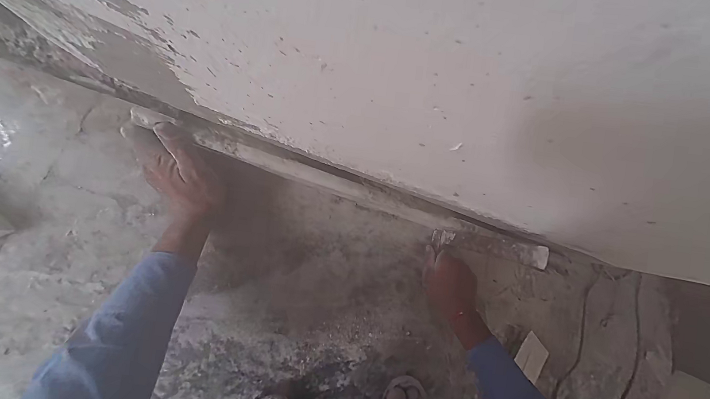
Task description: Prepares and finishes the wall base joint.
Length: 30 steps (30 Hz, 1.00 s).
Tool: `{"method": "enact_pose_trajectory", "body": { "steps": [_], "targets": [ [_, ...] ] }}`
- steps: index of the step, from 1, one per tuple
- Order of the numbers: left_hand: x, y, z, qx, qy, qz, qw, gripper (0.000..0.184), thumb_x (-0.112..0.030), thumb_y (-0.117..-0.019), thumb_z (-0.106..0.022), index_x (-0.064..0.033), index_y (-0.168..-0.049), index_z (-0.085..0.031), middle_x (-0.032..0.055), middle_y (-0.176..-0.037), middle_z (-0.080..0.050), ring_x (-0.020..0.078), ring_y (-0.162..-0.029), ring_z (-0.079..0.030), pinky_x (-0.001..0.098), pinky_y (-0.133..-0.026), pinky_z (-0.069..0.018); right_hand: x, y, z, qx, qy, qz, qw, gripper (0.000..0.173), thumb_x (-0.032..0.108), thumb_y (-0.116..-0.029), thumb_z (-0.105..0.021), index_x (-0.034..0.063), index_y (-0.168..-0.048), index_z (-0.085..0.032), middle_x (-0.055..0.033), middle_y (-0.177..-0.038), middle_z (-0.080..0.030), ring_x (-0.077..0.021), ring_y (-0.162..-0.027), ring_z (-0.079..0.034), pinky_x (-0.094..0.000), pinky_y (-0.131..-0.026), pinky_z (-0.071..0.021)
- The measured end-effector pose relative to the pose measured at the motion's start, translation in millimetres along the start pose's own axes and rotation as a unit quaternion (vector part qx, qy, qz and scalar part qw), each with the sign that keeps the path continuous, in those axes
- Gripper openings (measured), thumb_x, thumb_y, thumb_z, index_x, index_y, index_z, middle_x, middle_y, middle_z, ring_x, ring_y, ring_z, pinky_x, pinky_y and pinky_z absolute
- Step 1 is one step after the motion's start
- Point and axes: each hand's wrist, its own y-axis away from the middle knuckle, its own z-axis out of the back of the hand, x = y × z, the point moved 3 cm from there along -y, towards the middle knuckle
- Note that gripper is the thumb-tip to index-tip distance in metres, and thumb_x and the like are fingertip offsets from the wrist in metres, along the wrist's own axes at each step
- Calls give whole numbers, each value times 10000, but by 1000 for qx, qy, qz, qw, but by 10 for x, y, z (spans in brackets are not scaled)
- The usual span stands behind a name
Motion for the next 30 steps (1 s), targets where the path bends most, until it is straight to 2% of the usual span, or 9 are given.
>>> {"method": "enact_pose_trajectory", "body": {
  "steps": [4, 8, 12, 14, 17, 20, 24, 28, 30],
  "targets": [
    [-40, -60, 28, 17, -6, 4, 1000, 743, -586, -1072, -157, -53, -1572, -293, 180, -1504, -494, 234, -1403, -480, 455, -1172, -353, 2, 20, 4, -1, -10, -5, 1000, 596, 503, -1089, -296, 36, -1099, -666, -149, -1014, -731, -320, -1003, -723, -511, -820, -567],
    [-80, -172, 33, 3, -33, -42, 999, 696, -541, -1072, -171, -8, -1367, -508, 238, -1247, -627, 333, -1218, -604, 556, -1029, -438, 12, 44, 11, 10, -8, -7, 1000, 608, 509, -1091, -285, 36, -1129, -666, -152, -1055, -729, -318, -1038, -716, -516, -846, -567],
    [-86, -283, 36, -6, -21, -63, 998, 750, -576, -1072, -139, 10, -1206, -587, 240, -1121, -652, 331, -1106, -642, 550, -945, -465, -18, 155, -60, 17, 8, 2, 1000, 603, 492, -1091, -306, 14, -1174, -664, -189, -1053, -732, -350, -1047, -716, -551, -873, -555],
    [-34, -317, 30, -3, -17, -52, 998, 739, -569, -1078, -138, -5, -1239, -588, 217, -1118, -664, 296, -1103, -652, 530, -955, -476, -6, 120, -30, 10, 1, 6, 1000, 594, 492, -1087, -316, 21, -1182, -665, -185, -1056, -732, -347, -1039, -718, -553, -859, -562],
    [-19, -308, -16, -10, 19, -66, 998, 696, -554, -1091, -191, 7, -1192, -591, 178, -1046, -657, 213, -1034, -655, 436, -942, -499, -12, 19, 54, 10, -17, 1, 1000, 602, 507, -1088, -309, 30, -1169, -666, -173, -1090, -727, -340, -1063, -708, -549, -864, -554],
    [-63, -302, 5, -18, 31, -65, 997, 654, -528, -1097, -224, -2, -1150, -610, 153, -1003, -662, 174, -983, -664, 401, -904, -514, -44, 15, 26, 9, -26, -1, 1000, 627, 525, -1091, -290, 25, -1174, -659, -170, -1098, -722, -336, -1072, -705, -535, -868, -555],
    [-84, -302, 43, -6, 10, -70, 998, 669, -530, -1090, -216, 8, -1107, -613, 185, -1011, -658, 232, -1001, -663, 453, -892, -503, -37, 91, 8, 27, -15, -5, 1000, 616, 514, -1095, -287, 25, -1178, -653, -173, -1113, -719, -331, -1082, -703, -529, -879, -556],
    [-71, -324, 34, -9, 14, -63, 998, 638, -522, -1094, -252, -4, -1097, -623, 169, -990, -659, 216, -977, -664, 444, -879, -508, -26, 191, -22, 42, -2, 3, 999, 601, 499, -1094, -294, 28, -1166, -660, -180, -1092, -721, -341, -1068, -707, -539, -874, -556],
    [-53, -280, 43, 0, -12, -42, 999, 668, -552, -1085, -229, -8, -1156, -611, 196, -1077, -662, 275, -1082, -650, 508, -952, -483, 4, 151, 39, 32, -11, 2, 999, 581, 480, -1088, -322, 22, -1160, -673, -184, -1096, -724, -352, -1069, -704, -552, -881, -552]
  ]
}}
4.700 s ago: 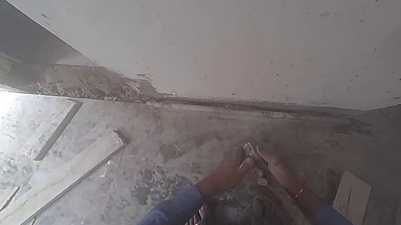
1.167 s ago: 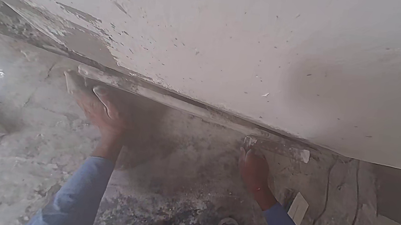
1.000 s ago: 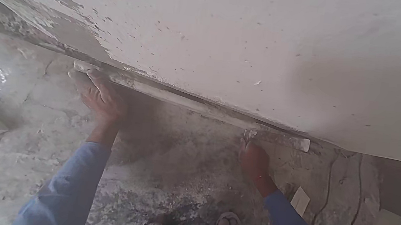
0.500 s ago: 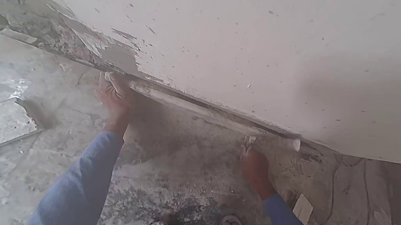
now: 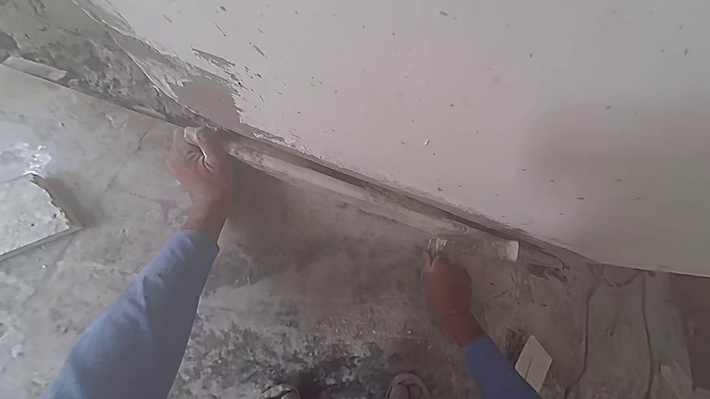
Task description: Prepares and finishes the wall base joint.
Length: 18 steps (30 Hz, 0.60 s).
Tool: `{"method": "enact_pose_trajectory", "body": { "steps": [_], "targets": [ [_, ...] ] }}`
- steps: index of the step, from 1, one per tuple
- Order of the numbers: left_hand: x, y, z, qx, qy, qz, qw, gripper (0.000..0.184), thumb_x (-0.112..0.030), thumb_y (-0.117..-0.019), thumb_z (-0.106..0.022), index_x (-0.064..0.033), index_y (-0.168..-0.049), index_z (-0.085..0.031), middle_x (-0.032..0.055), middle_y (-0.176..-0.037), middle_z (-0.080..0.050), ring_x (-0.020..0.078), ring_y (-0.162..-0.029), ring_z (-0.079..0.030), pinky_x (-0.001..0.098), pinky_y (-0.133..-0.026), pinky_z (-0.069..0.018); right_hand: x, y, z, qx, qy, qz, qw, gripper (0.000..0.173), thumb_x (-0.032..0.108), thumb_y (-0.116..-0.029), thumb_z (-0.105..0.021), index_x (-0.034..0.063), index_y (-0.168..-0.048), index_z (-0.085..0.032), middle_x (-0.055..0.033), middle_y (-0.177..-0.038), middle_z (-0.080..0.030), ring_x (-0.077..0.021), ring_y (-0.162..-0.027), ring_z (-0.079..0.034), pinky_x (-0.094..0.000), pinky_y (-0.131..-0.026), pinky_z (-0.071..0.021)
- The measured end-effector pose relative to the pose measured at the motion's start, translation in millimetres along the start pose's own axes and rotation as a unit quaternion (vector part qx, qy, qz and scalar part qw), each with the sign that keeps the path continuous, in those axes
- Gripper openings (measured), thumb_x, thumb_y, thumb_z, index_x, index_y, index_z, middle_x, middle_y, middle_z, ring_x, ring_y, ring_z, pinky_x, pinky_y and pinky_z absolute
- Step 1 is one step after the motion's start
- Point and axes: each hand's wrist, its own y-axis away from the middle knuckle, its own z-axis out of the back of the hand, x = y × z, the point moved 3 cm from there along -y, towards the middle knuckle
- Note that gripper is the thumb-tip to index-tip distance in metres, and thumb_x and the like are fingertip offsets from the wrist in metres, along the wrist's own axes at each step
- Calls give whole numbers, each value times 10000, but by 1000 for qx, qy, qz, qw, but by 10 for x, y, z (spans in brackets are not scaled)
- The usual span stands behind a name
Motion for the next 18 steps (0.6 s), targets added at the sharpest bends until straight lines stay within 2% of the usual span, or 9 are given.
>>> {"method": "enact_pose_trajectory", "body": {
  "steps": [3, 6, 9, 13, 16, 18],
  "targets": [
    [-5, 53, 23, 13, -33, 21, 999, 712, -589, -1080, -161, -42, -1217, -594, 189, -1136, -657, 292, -1134, -639, 533, -985, -479, 29, -128, 72, -2, 2, -13, 1000, 604, 509, -1084, -309, 35, -1162, -674, -172, -1126, -724, -343, -1094, -701, -547, -881, -553],
    [-17, 58, 19, 5, -36, 12, 999, 686, -558, -1085, -183, -29, -1115, -619, 197, -1042, -660, 309, -1060, -654, 539, -933, -488, 2, -145, 18, -12, -6, -17, 1000, 615, 529, -1084, -295, 46, -1167, -667, -164, -1104, -729, -333, -1076, -709, -543, -867, -559],
    [30, 91, 40, 24, -47, 4, 999, 685, -562, -1084, -184, -37, -1149, -620, 209, -1100, -658, 330, -1121, -635, 560, -982, -467, -20, -138, -27, -18, -18, -11, 1000, 613, 544, -1078, -301, 55, -1167, -659, -155, -1078, -730, -320, -1052, -715, -527, -856, -564],
    [38, 100, 59, 21, -37, -19, 999, 642, -558, -1084, -225, -55, -1163, -616, 193, -1102, -662, 323, -1101, -644, 553, -957, -485, -73, -59, -83, -30, -29, 13, 999, 623, 536, -1083, -284, 36, -1143, -650, -160, -1038, -723, -327, -1025, -713, -525, -854, -557],
    [30, 50, 36, 4, -23, -33, 999, 688, -549, -1077, -230, 11, -1149, -622, 246, -1118, -658, 363, -1126, -635, 569, -977, -461, -81, -2, -147, -42, -27, 11, 999, 613, 527, -1086, -280, 43, -1105, -655, -151, -976, -727, -318, -984, -725, -519, -817, -566],
    [34, 12, 6, -4, -23, -46, 999, 725, -546, -1077, -180, 37, -1126, -608, 268, -1100, -644, 385, -1127, -624, 571, -978, -450, -65, -19, -137, -48, -22, 9, 999, 616, 524, -1086, -282, 44, -1090, -667, -148, -975, -731, -314, -980, -728, -510, -811, -570]
  ]
}}
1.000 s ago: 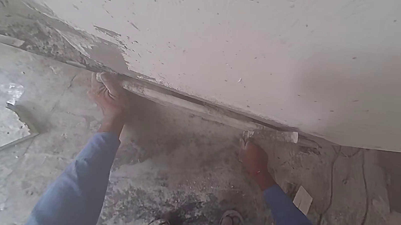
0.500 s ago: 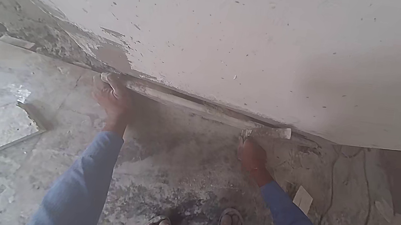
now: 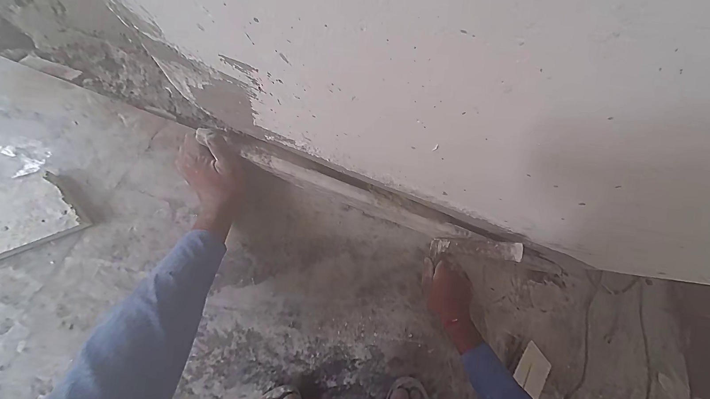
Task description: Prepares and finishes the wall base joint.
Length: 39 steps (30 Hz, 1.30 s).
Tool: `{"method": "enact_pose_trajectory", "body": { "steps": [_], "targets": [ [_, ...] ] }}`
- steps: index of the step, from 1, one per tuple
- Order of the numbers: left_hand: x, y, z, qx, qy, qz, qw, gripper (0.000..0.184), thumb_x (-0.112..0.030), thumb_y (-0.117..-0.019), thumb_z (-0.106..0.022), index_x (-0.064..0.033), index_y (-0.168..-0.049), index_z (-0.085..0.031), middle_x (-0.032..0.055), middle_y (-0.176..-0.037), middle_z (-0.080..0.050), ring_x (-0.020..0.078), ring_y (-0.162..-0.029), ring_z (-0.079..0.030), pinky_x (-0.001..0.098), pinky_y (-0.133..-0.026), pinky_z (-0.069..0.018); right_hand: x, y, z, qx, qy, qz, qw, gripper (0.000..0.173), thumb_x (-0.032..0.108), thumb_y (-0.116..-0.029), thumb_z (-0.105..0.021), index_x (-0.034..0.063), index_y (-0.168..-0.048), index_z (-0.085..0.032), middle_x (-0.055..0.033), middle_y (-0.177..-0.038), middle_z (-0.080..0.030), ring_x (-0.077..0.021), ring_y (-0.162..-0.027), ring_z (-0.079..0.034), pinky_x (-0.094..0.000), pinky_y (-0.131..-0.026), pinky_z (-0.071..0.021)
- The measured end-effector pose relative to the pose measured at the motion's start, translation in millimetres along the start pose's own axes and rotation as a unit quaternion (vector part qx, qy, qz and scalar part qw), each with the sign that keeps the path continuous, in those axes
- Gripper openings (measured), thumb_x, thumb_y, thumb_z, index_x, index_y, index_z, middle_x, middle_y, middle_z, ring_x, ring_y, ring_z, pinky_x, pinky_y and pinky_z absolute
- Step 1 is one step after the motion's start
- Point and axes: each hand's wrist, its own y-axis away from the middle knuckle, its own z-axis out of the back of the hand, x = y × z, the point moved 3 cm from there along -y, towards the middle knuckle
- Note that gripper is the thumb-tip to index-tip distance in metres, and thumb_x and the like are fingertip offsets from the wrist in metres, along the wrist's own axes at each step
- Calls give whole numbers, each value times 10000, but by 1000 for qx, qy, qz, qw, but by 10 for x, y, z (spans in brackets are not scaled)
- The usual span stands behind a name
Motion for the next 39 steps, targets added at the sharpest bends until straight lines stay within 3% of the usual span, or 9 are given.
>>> {"method": "enact_pose_trajectory", "body": {
  "steps": [8, 12, 20, 23, 25, 27, 31, 35, 39],
  "targets": [
    [35, 31, 2, -11, 4, 30, 999, 820, -580, -1049, -85, 36, -1366, -524, 274, -1369, -560, 352, -1348, -509, 500, -1151, -353, 74, -154, 115, 28, 12, -31, 999, 678, 574, -1077, -251, 59, -1046, -690, -145, -1009, -737, -310, -1008, -727, -525, -810, -570],
    [69, 25, -8, -27, 13, 28, 999, 815, -594, -1049, -94, 18, -1363, -532, 258, -1349, -577, 342, -1326, -526, 502, -1134, -367, 70, -167, 123, 26, 3, -37, 999, 690, 589, -1071, -248, 63, -1026, -692, -146, -993, -737, -317, -1003, -726, -530, -806, -569],
    [69, 116, 6, 55, 18, 136, 989, 682, -463, -1097, -179, 11, -1558, -346, 262, -1565, -410, 362, -1484, -373, 498, -1232, -273, -186, 80, 80, 9, -126, 66, 990, 603, 544, -1057, -436, -4, -1185, -651, -209, -1032, -708, -360, -992, -705, -552, -872, -551],
    [210, 153, -70, 64, 9, 173, 983, 657, -458, -1103, -234, 14, -1532, -394, 244, -1504, -493, 340, -1422, -459, 488, -1195, -341, -476, 615, 161, 34, -402, 143, 904, 417, 400, -1066, -516, -4, -1075, -621, -87, -823, -603, -170, -728, -604, -355, -700, -521],
    [181, 203, -11, 60, 13, 154, 986, 657, -456, -1097, -258, 20, -1530, -393, 235, -1512, -486, 315, -1435, -448, 450, -1206, -328, -730, 997, 340, 72, -557, 149, 814, 344, 315, -1048, -562, 3, -1189, -589, -44, -917, -667, -98, -804, -665, -303, -769, -580],
    [84, 312, 124, 55, 1, 109, 992, 653, -426, -1097, -259, 53, -1522, -389, 260, -1533, -452, 330, -1465, -408, 432, -1231, -287, -1033, 1309, 559, 75, -636, 134, 756, 411, 301, -978, -664, 36, -1267, -540, -33, -910, -678, -122, -736, -676, -325, -696, -608],
    [-64, 549, 332, 9, 5, 44, 999, 576, -332, -1103, -298, 91, -1462, -451, 289, -1477, -500, 347, -1437, -446, 379, -1227, -296, -1889, 1532, 1077, -62, -624, 0, 779, 266, 311, -1025, -590, 54, -1094, -605, 11, -639, -534, -100, -462, -487, -285, -436, -463],
    [-38, 720, 398, 24, -6, 25, 999, 632, -395, -1096, -271, 87, -1466, -447, 300, -1499, -470, 373, -1459, -409, 394, -1243, -268, -2691, 1503, 1901, -185, -505, -31, 843, 271, 307, -1067, -536, 49, -1115, -604, 9, -652, -542, -86, -448, -479, -267, -421, -457],
    [50, 733, 367, 46, -54, 28, 997, 670, -442, -1084, -233, 57, -1472, -455, 276, -1511, -469, 358, -1464, -405, 414, -1244, -260, -2999, 1351, 2506, -201, -516, -69, 830, 258, 308, -1068, -532, 73, -1110, -627, 6, -655, -580, -38, -417, -449, -190, -366, -391]
  ]
}}
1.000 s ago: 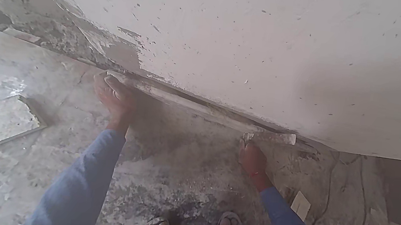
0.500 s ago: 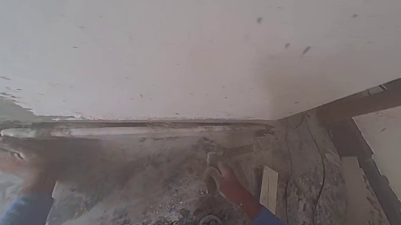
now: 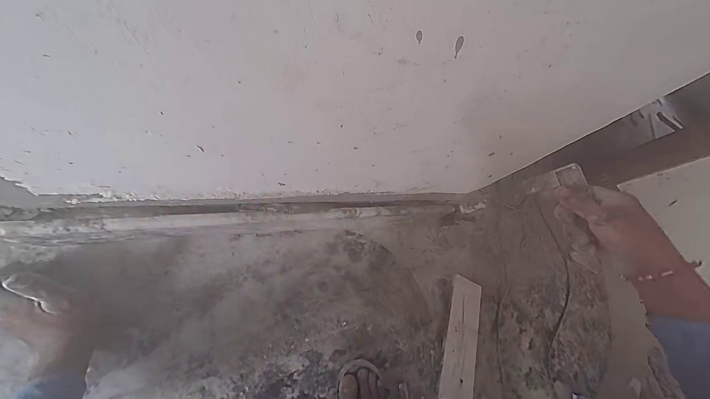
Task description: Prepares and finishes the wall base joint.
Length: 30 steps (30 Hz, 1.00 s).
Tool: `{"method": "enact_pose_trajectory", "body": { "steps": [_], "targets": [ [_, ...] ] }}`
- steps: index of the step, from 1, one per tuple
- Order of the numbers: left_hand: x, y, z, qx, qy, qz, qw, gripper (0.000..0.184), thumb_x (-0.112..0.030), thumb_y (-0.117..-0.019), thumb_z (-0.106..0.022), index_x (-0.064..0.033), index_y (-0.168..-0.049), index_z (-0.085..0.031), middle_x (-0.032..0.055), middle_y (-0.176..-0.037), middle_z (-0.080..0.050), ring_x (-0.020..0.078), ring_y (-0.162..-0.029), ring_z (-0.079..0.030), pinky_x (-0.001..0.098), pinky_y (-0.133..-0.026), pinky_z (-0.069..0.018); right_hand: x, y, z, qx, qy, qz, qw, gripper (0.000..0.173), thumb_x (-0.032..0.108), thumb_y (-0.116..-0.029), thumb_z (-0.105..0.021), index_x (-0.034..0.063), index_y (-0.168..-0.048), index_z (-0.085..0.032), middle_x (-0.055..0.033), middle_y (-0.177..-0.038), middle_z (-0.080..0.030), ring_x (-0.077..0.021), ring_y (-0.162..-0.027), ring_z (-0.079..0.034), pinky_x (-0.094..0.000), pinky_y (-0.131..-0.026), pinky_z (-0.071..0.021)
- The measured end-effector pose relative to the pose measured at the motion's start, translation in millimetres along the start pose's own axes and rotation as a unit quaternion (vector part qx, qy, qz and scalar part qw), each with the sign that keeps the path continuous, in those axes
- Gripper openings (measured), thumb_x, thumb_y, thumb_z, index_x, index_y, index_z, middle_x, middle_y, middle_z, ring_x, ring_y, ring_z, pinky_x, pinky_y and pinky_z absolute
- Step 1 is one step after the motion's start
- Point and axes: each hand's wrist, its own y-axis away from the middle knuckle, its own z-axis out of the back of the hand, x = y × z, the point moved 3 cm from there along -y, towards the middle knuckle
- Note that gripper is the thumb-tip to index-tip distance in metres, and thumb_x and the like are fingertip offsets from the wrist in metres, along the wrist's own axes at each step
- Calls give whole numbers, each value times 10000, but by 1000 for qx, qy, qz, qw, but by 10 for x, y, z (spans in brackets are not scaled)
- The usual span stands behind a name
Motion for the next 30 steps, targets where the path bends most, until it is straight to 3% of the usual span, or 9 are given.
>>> {"method": "enact_pose_trajectory", "body": {
  "steps": [2, 5, 13, 17, 20, 24, 30],
  "targets": [
    [43, -20, -27, 13, -21, 4, 1000, 710, -489, -1068, -216, 40, -1477, -454, 269, -1511, -470, 356, -1461, -407, 430, -1240, -264, 59, -232, 16, -2, -2, -12, 1000, 292, 349, -1063, -528, 71, -1059, -619, -11, -656, -596, -47, -390, -441, -194, -347, -392],
    [33, -23, -24, 4, -15, 1, 1000, 747, -530, -1052, -219, 39, -1473, -458, 272, -1502, -479, 370, -1459, -407, 442, -1239, -258, -9, -529, -27, 15, -7, -33, 999, 324, 395, -1061, -521, 92, -1080, -632, -6, -660, -590, -45, -386, -421, -199, -343, -380],
    [231, -109, -115, -6, 8, 12, 1000, 776, -601, -1033, -245, -10, -1495, -444, 222, -1508, -490, 334, -1461, -408, 451, -1236, -258, -202, -628, -314, 16, 73, -25, 997, 314, 351, -1060, -533, 49, -1019, -606, -8, -602, -571, -53, -387, -460, -204, -365, -418],
    [243, -32, -121, 32, -30, 77, 996, 697, -548, -1057, -292, -31, -1498, -449, 226, -1478, -518, 333, -1414, -473, 496, -1187, -338, -248, -654, -304, 28, 56, -24, 998, 285, 332, -1064, -534, 59, -1043, -612, -7, -608, -566, -49, -382, -441, -195, -359, -404],
    [276, 16, -127, 109, -60, 107, 986, 620, -434, -1082, -339, -14, -1534, -394, 259, -1499, -483, 387, -1409, -464, 553, -1167, -354, -258, -665, -291, 19, 49, -35, 998, 273, 336, -1059, -550, 69, -1075, -602, -3, -656, -575, -48, -397, -440, -194, -364, -407],
    [467, 0, -189, 111, -79, 101, 985, 564, -391, -1049, -394, -41, -1487, -457, 246, -1432, -546, 387, -1343, -531, 575, -1109, -412, -276, -667, -334, 8, 43, -34, 998, 281, 330, -1056, -558, 58, -1057, -625, -8, -643, -585, -52, -404, -460, -195, -370, -411],
    [323, 21, -148, 93, -33, 104, 990, 559, -408, -1077, -335, -39, -1473, -476, 236, -1393, -576, 350, -1306, -566, 535, -1092, -443, -323, -686, -367, 11, 58, -22, 998, 299, 336, -1054, -565, 50, -1084, -644, -18, -640, -598, -65, -401, -472, -208, -370, -423]
  ]
}}
